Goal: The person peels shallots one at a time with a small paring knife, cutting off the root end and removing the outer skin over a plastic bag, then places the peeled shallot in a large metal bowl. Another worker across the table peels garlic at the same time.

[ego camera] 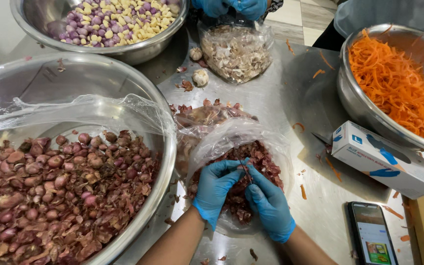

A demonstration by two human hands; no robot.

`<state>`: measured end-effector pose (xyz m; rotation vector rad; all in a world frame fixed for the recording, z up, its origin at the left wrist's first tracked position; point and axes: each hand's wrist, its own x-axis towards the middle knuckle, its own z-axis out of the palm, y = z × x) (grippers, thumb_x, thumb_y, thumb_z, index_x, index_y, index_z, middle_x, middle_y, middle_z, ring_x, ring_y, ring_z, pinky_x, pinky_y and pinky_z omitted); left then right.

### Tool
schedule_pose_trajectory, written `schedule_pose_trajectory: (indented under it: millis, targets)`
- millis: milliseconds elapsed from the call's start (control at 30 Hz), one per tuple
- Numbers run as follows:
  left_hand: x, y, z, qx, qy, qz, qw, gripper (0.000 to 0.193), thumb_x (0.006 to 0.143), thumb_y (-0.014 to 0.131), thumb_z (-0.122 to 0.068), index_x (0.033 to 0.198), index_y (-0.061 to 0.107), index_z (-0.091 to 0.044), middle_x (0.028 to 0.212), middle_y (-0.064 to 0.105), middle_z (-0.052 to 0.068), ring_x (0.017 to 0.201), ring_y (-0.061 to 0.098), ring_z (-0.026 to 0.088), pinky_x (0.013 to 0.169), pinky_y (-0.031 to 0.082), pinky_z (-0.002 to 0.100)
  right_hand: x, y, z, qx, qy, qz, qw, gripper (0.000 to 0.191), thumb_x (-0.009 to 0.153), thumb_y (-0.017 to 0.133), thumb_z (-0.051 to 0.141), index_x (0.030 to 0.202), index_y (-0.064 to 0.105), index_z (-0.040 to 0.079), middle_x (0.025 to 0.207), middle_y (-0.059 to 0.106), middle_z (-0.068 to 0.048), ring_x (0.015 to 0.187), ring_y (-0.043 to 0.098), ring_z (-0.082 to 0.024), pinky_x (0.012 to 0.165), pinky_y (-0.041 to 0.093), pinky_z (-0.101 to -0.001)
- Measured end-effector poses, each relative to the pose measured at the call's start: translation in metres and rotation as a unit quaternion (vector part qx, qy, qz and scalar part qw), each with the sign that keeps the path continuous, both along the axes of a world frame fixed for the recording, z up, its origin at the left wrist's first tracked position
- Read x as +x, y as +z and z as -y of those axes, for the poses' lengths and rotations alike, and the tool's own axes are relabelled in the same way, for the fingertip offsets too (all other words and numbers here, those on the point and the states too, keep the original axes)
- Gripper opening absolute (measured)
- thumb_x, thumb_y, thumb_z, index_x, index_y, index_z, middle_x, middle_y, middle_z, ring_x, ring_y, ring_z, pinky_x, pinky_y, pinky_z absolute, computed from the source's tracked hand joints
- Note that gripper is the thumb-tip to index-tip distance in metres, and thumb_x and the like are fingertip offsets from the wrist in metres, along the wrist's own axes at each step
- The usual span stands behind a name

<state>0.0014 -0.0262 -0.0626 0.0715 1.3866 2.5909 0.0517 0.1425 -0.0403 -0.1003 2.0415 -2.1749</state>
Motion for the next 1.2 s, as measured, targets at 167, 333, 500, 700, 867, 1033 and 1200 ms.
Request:
schedule_pose_trajectory:
  millis: [167, 333, 500, 700, 867, 1033, 1200]
  targets:
    - [0.001, -0.008, -0.001, 0.015, -0.019, -0.013, 1.000, 0.023, 0.092, 0.071, 0.002, 0.114, 0.076, 0.000, 0.110, 0.078, 0.007, 0.098, 0.071, 0.011, 0.090, 0.056, 0.026, 0.004, -0.001, 0.001, -0.019, -0.018, 0.005, 1.000, 0.059, 0.101, 0.056, 0.020, 0.156, 0.044, 0.006, 0.076, 0.048, 0.002, 0.065, 0.042, -0.008, 0.057, 0.039, -0.0222]
    - [0.000, -0.009, 0.000, 0.015, -0.021, -0.018, 0.999, 0.026, 0.091, 0.071, 0.004, 0.117, 0.075, 0.000, 0.107, 0.078, 0.008, 0.097, 0.072, 0.013, 0.091, 0.057, 0.027, 0.002, 0.001, 0.003, -0.045, -0.044, 0.049, 0.997, 0.057, 0.100, 0.057, 0.020, 0.154, 0.047, 0.008, 0.076, 0.052, 0.001, 0.062, 0.043, -0.008, 0.054, 0.038, -0.0217]
    - [-0.002, -0.005, 0.000, 0.003, -0.022, -0.029, 0.999, 0.024, 0.090, 0.071, 0.005, 0.112, 0.076, -0.001, 0.105, 0.078, 0.007, 0.095, 0.072, 0.012, 0.088, 0.058, 0.026, -0.003, 0.004, -0.005, -0.158, -0.014, 0.129, 0.979, 0.049, 0.100, 0.056, 0.026, 0.145, 0.055, 0.009, 0.077, 0.057, -0.003, 0.052, 0.043, -0.008, 0.045, 0.035, -0.0205]
    - [-0.003, 0.009, 0.012, 0.011, -0.068, 0.032, 0.997, 0.011, 0.093, 0.073, -0.001, 0.104, 0.073, -0.005, 0.091, 0.074, 0.001, 0.073, 0.058, 0.007, 0.064, 0.045, 0.023, -0.010, -0.003, -0.017, -0.287, 0.074, 0.212, 0.931, 0.032, 0.105, 0.054, 0.032, 0.125, 0.056, 0.008, 0.078, 0.055, -0.002, 0.048, 0.044, -0.009, 0.039, 0.034, -0.0236]
    - [0.000, 0.020, 0.007, -0.002, -0.043, -0.005, 0.999, 0.012, 0.094, 0.073, -0.003, 0.105, 0.071, -0.006, 0.090, 0.071, -0.001, 0.069, 0.055, 0.005, 0.062, 0.044, 0.022, -0.009, -0.005, -0.010, -0.169, 0.027, 0.140, 0.975, 0.038, 0.103, 0.054, 0.030, 0.135, 0.058, 0.009, 0.078, 0.057, -0.001, 0.052, 0.044, -0.007, 0.044, 0.037, -0.0219]
    - [0.013, 0.019, -0.008, -0.005, 0.000, -0.027, 1.000, 0.015, 0.092, 0.070, -0.002, 0.105, 0.068, -0.008, 0.086, 0.069, 0.000, 0.070, 0.063, 0.007, 0.065, 0.054, 0.023, -0.001, -0.004, 0.003, 0.049, -0.082, -0.001, 0.995, 0.051, 0.099, 0.057, 0.013, 0.151, 0.052, 0.010, 0.095, 0.065, -0.004, 0.072, 0.051, -0.009, 0.064, 0.044, -0.0223]
    - [0.014, 0.009, -0.012, -0.033, 0.027, -0.035, 0.998, 0.009, 0.094, 0.071, 0.000, 0.103, 0.069, -0.003, 0.085, 0.068, 0.001, 0.075, 0.061, 0.007, 0.068, 0.052, 0.023, 0.000, -0.009, 0.004, 0.170, -0.088, -0.171, 0.967, 0.045, 0.098, 0.057, 0.006, 0.142, 0.054, 0.001, 0.125, 0.068, -0.007, 0.110, 0.064, -0.015, 0.098, 0.049, -0.0290]
